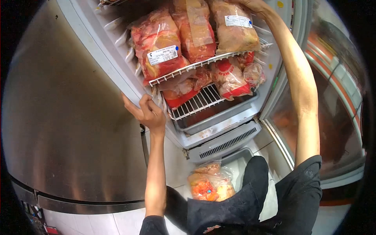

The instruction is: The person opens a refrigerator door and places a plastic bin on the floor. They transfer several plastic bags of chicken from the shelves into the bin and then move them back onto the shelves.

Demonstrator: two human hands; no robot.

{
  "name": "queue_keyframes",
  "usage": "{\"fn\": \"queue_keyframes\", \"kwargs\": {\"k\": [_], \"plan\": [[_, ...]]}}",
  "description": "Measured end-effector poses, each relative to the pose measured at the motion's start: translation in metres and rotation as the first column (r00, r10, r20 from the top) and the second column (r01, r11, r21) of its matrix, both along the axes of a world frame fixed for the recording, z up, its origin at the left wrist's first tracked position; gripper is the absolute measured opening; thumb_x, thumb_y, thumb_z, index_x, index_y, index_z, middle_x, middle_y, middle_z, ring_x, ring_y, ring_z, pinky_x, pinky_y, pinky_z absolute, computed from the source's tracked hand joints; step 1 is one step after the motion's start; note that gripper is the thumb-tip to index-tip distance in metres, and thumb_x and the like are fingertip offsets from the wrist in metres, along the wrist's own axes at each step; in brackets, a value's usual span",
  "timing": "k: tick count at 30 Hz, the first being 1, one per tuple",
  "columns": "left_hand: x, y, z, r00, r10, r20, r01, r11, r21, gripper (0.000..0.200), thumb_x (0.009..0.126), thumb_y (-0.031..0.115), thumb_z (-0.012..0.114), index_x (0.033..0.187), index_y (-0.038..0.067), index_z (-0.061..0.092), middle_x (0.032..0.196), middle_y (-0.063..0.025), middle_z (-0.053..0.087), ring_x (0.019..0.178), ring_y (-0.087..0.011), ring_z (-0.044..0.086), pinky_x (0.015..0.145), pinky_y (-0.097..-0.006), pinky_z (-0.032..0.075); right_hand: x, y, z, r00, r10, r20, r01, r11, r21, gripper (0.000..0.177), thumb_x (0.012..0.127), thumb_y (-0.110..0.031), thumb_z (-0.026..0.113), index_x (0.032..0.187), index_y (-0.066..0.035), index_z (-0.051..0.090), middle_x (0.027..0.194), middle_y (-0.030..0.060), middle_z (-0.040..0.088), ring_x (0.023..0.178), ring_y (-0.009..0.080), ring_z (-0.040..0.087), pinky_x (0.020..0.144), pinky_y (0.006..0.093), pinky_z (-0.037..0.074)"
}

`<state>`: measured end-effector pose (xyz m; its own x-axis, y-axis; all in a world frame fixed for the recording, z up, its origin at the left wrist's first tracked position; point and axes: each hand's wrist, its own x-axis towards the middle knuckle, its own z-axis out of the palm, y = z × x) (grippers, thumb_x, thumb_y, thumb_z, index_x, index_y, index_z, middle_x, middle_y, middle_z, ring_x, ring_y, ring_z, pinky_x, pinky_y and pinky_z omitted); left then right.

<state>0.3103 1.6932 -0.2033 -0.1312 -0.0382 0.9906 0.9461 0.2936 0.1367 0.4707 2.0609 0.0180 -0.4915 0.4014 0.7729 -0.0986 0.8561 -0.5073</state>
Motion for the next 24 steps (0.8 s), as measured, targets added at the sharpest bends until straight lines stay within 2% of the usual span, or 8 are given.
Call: {"fn": "queue_keyframes", "kwargs": {"k": [1,4,5,8,9,15,21,24], "plan": [[0.0,0.0,0.001,1.0,-0.007,-0.004,0.007,1.0,0.003,0.012,0.081,-0.009,0.047,0.087,0.001,0.05,0.139,-0.0312,0.032,0.13,-0.0484,0.032,0.103,-0.0512,0.029,0.003,0.001,0.002,1.0,0.009,-0.013,-0.009,0.998,0.069,0.127,0.056,-0.04,0.087,0.139,0.018,0.01,0.143,0.028,0.029,0.131,0.0302,0.033,0.109,0.0352,0.029],[-0.001,-0.003,-0.002,1.0,0.013,-0.009,-0.013,1.0,-0.006,0.013,0.08,-0.009,0.048,0.088,0.002,0.051,0.139,-0.0312,0.033,0.129,-0.0482,0.034,0.103,-0.0517,0.029,0.01,0.001,-0.005,0.968,-0.241,0.064,0.248,0.954,-0.166,0.129,0.056,-0.042,0.086,0.139,0.017,0.008,0.143,0.0294,0.029,0.132,0.0311,0.032,0.108,0.035,0.029],[-0.001,-0.002,-0.001,1.0,0.01,-0.008,-0.01,1.0,-0.004,0.013,0.08,-0.009,0.049,0.088,0.002,0.052,0.139,-0.0311,0.033,0.128,-0.0482,0.034,0.103,-0.0519,0.03,0.008,-0.002,-0.006,0.958,-0.284,0.041,0.287,0.945,-0.155,0.119,0.058,-0.038,0.087,0.138,0.015,0.016,0.14,0.0276,0.032,0.131,0.0319,0.034,0.108,0.0363,0.031],[-0.001,0.0,0.001,1.0,0.016,-0.012,-0.016,1.0,0.022,0.015,0.078,-0.008,0.054,0.086,0.004,0.054,0.138,-0.0318,0.035,0.123,-0.048,0.04,0.097,-0.0529,0.035,0.007,-0.038,-0.015,0.967,0.136,-0.218,-0.165,0.979,-0.12,0.108,0.06,-0.033,0.086,0.136,0.011,0.023,0.136,0.0246,0.037,0.126,0.0303,0.039,0.104,0.0372,0.035],[-0.001,-0.001,0.001,1.0,0.027,-0.014,-0.027,0.999,0.029,0.015,0.076,-0.008,0.056,0.086,0.004,0.055,0.137,-0.0321,0.035,0.12,-0.0479,0.042,0.094,-0.0533,0.037,0.0,-0.016,-0.016,0.98,0.012,-0.198,-0.009,1.0,0.015,0.1,0.062,-0.028,0.086,0.134,0.007,0.026,0.132,0.0208,0.041,0.122,0.0272,0.042,0.101,0.037,0.039],[-0.001,-0.002,0.002,0.999,0.032,-0.044,-0.031,0.999,0.026,0.016,0.078,-0.006,0.058,0.088,0.006,0.055,0.138,-0.0311,0.036,0.117,-0.0471,0.045,0.091,-0.0523,0.039,0.002,-0.047,-0.019,0.964,0.036,-0.265,-0.05,0.998,-0.047,0.097,0.061,-0.028,0.087,0.132,0.004,0.029,0.128,0.019,0.044,0.12,0.0271,0.044,0.102,0.0372,0.037],[-0.001,-0.001,0.003,0.997,0.064,-0.05,-0.063,0.998,0.028,0.018,0.077,-0.006,0.06,0.089,0.007,0.055,0.138,-0.031,0.036,0.116,-0.0467,0.046,0.09,-0.0529,0.04,0.002,-0.083,-0.016,0.941,-0.166,-0.297,0.207,0.971,0.115,0.092,0.058,-0.023,0.084,0.128,0.004,0.03,0.123,0.0218,0.048,0.117,0.0308,0.046,0.101,0.038,0.037],[-0.002,0.0,0.002,0.997,0.068,-0.045,-0.066,0.997,0.035,0.017,0.077,-0.006,0.059,0.089,0.007,0.056,0.138,-0.031,0.037,0.116,-0.0469,0.046,0.09,-0.0526,0.04,-0.002,-0.086,-0.016,0.938,-0.174,-0.3,0.229,0.961,0.158,0.092,0.057,-0.021,0.082,0.128,0.003,0.029,0.124,0.0241,0.047,0.118,0.0332,0.046,0.101,0.0393,0.037]]}}
